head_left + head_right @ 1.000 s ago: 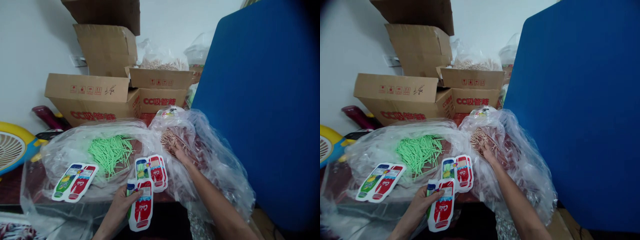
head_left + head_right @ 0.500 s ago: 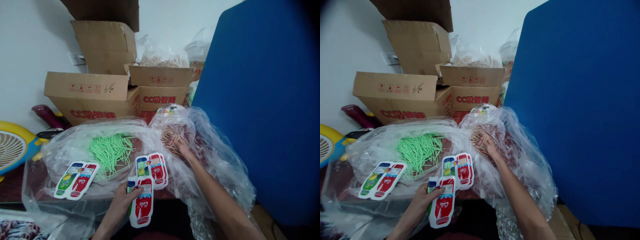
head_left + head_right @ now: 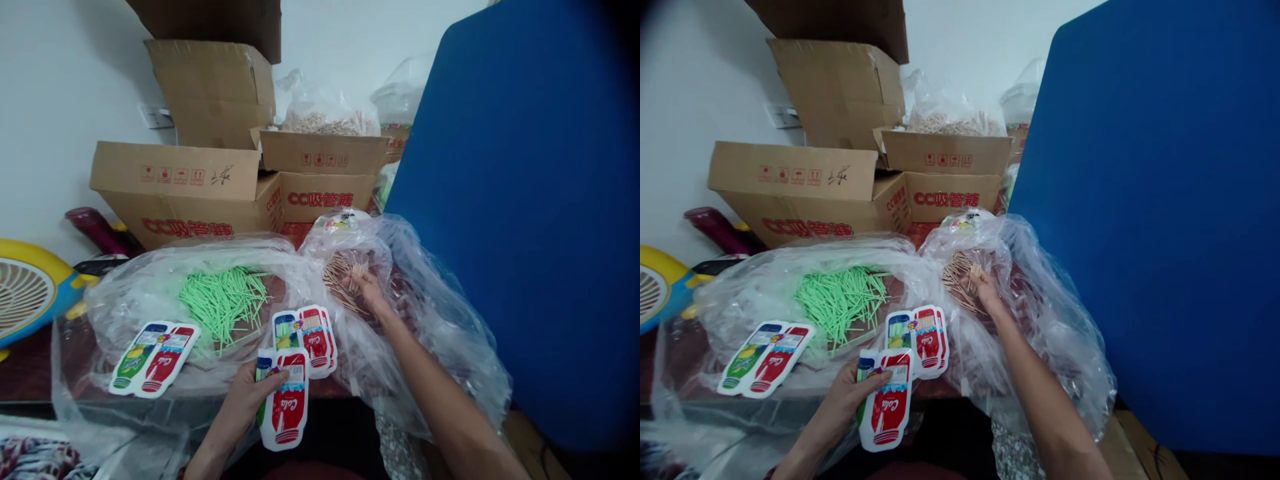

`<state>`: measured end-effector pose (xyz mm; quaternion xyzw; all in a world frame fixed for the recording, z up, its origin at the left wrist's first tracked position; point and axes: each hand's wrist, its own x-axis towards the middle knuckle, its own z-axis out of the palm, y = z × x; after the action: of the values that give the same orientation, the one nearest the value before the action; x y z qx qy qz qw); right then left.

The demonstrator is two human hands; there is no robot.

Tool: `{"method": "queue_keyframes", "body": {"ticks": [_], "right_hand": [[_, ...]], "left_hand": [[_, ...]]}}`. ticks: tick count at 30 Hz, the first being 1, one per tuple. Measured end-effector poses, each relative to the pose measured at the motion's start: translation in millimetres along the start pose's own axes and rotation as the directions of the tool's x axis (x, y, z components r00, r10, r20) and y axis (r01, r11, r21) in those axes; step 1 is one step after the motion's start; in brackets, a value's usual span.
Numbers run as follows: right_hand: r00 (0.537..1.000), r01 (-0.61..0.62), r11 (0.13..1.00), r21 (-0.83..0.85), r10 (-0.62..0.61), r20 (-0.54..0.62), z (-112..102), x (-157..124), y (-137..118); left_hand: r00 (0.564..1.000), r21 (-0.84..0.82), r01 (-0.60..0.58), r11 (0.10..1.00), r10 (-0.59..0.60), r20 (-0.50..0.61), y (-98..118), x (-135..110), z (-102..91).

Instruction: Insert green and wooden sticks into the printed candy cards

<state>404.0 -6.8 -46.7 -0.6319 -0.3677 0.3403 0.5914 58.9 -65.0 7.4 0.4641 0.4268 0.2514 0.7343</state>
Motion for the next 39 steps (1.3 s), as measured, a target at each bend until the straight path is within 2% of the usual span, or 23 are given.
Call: {"method": "queue_keyframes", "body": {"ticks": [7, 11, 15, 17, 20, 22, 25, 28, 39], "right_hand": [[0.990, -0.135, 0.967, 0.215, 0.124, 0.064, -7, -9, -28], [0.981, -0.182, 0.939, 0.290, 0.153, 0.119, -5, -17, -37], [0.981, -0.178, 0.914, 0.364, 0.139, 0.132, -1, -26, -49], [0.984, -0.165, 0.862, 0.480, 0.112, 0.138, 5, -37, -59], [0.992, -0.106, 0.708, 0.698, 0.027, 0.124, 21, -63, -81], [0.996, -0.043, 0.652, 0.757, -0.033, 0.085, 34, -84, -96], [0.997, -0.002, 0.654, 0.757, -0.059, 0.053, 50, -112, -111], [0.999, -0.021, 0.668, 0.744, -0.022, 0.048, 60, -129, -115], [0.992, -0.036, 0.780, 0.625, 0.102, -0.070, 64, -148, -113]], "left_hand": [[0.991, 0.023, -0.060, 0.998, 0.056, 0.124, 18, 8, 20.8], [0.989, 0.017, -0.071, 0.997, 0.068, 0.133, 22, 13, 29.0], [0.991, -0.014, -0.042, 0.999, 0.044, 0.125, 23, 21, 34.6], [0.988, -0.010, -0.045, 0.999, 0.046, 0.147, 25, 26, 39.0], [0.976, 0.012, -0.068, 0.998, 0.064, 0.206, 30, 33, 48.2], [0.963, 0.022, -0.081, 0.996, 0.073, 0.258, 34, 37, 54.5], [0.956, 0.012, -0.068, 0.998, 0.062, 0.288, 37, 40, 61.3], [0.957, 0.006, -0.062, 0.998, 0.058, 0.283, 40, 40, 64.0], [0.942, -0.084, -0.087, 0.993, 0.110, 0.319, 43, 39, 68.1]]}}
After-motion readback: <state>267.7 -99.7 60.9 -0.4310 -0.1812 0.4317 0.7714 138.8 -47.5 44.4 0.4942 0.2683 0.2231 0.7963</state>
